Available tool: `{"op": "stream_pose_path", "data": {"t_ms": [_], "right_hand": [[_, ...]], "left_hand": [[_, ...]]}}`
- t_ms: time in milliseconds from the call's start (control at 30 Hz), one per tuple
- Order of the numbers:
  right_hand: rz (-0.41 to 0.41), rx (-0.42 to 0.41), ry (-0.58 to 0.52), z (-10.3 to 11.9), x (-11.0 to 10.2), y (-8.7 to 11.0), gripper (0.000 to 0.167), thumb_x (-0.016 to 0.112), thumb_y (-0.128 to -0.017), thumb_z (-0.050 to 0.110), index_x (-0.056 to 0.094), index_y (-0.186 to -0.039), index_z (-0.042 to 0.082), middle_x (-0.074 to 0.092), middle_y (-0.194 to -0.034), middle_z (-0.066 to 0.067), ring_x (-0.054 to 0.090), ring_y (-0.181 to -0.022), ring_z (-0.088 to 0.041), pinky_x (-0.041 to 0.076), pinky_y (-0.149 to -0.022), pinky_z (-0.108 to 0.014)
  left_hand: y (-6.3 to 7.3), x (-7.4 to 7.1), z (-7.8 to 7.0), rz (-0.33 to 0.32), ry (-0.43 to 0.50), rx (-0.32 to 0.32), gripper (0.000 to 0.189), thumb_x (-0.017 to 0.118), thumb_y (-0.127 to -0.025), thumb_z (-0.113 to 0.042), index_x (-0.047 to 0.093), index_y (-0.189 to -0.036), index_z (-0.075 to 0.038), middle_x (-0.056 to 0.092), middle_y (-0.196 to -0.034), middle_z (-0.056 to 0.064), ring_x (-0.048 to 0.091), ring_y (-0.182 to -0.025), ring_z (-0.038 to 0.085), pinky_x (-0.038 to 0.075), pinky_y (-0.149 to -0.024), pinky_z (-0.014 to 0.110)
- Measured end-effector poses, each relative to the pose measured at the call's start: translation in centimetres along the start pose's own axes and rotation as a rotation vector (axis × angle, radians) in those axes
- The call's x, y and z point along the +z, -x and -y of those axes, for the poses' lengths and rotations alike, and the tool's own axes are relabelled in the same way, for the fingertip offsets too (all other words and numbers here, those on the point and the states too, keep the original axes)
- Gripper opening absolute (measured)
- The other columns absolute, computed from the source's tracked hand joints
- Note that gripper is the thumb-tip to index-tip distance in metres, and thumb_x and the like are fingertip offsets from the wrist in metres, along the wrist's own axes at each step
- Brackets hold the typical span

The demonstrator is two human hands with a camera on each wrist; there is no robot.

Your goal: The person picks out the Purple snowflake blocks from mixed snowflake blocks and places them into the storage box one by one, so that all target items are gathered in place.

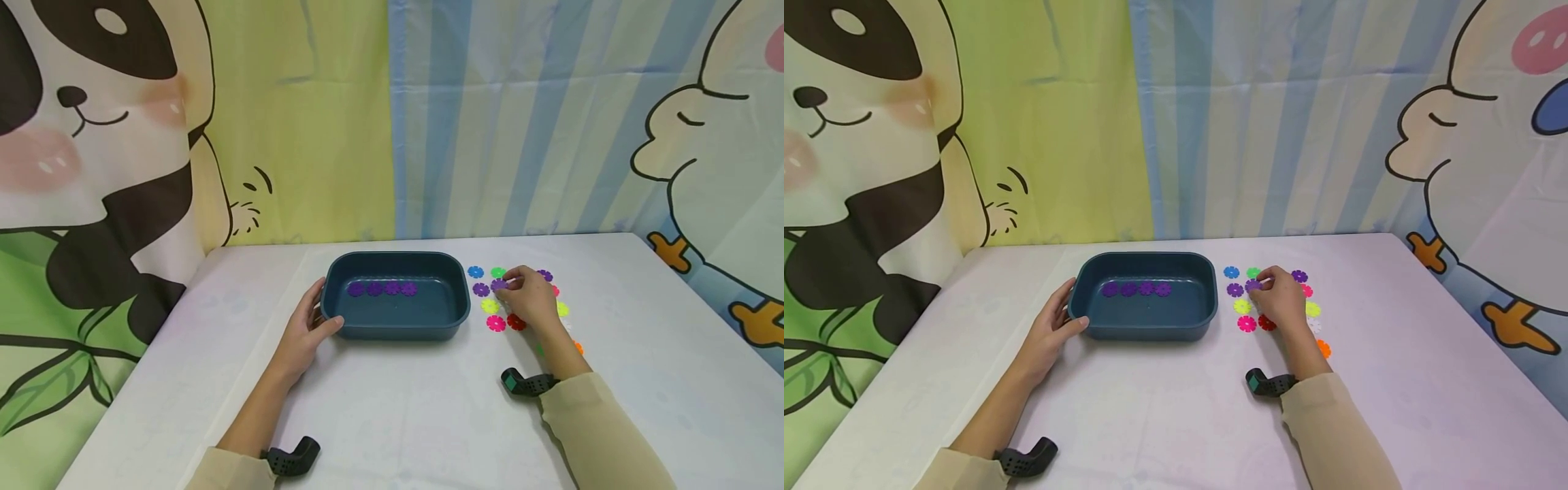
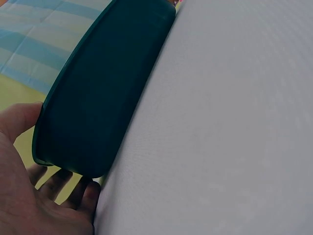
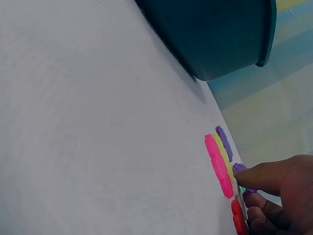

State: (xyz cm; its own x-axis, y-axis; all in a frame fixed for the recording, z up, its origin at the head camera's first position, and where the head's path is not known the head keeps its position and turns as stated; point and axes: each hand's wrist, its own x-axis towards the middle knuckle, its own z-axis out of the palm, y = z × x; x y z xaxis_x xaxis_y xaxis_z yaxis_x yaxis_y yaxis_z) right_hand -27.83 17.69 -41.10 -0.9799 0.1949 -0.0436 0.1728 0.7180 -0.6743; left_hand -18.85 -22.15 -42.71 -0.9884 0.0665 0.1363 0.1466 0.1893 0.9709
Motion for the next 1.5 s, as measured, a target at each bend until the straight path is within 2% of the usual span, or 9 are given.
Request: {"op": "stream_pose_path", "data": {"t_ms": [233,567,900,1500], "right_hand": [[-0.029,-0.047,0.014,-0.08,0.04,0.18,0.041,0.073,-0.096,0.021,0.061,-0.131,0.005,0.064,-0.113,-0.021,0.058,-0.096,-0.032,0.051,-0.065,-0.022],[-0.022,-0.038,-0.033,0.00,-0.02,0.39,0.040,0.073,-0.096,0.020,0.062,-0.132,0.007,0.063,-0.113,-0.019,0.057,-0.094,-0.030,0.050,-0.064,-0.020],[-0.013,-0.063,-0.040,-0.11,-0.12,0.48,0.040,0.072,-0.097,0.022,0.062,-0.132,0.006,0.063,-0.110,-0.018,0.056,-0.092,-0.029,0.051,-0.066,-0.021],[-0.011,0.004,-0.095,-0.05,-0.37,0.49,0.044,0.072,-0.097,0.025,0.061,-0.136,0.009,0.062,-0.118,-0.020,0.057,-0.092,-0.029,0.051,-0.061,-0.021]], "left_hand": [[0.00,0.00,-0.03,0.003,-0.001,0.003,0.081,0.065,-0.098,-0.014,0.022,-0.166,-0.019,0.032,-0.168,0.012,0.039,-0.150,0.034,0.037,-0.103,0.008],[-0.02,-0.03,0.04,0.006,0.001,-0.001,0.080,0.065,-0.098,-0.013,0.021,-0.166,-0.019,0.031,-0.168,0.012,0.039,-0.150,0.034,0.037,-0.102,0.008],[-0.03,-0.01,-0.04,0.007,0.016,-0.003,0.080,0.064,-0.098,-0.010,0.021,-0.166,-0.018,0.031,-0.168,0.012,0.040,-0.149,0.035,0.037,-0.101,0.007],[0.03,-0.07,0.24,0.011,0.018,0.004,0.081,0.066,-0.098,-0.014,0.022,-0.166,-0.019,0.031,-0.168,0.013,0.043,-0.146,0.038,0.039,-0.100,0.007]]}}
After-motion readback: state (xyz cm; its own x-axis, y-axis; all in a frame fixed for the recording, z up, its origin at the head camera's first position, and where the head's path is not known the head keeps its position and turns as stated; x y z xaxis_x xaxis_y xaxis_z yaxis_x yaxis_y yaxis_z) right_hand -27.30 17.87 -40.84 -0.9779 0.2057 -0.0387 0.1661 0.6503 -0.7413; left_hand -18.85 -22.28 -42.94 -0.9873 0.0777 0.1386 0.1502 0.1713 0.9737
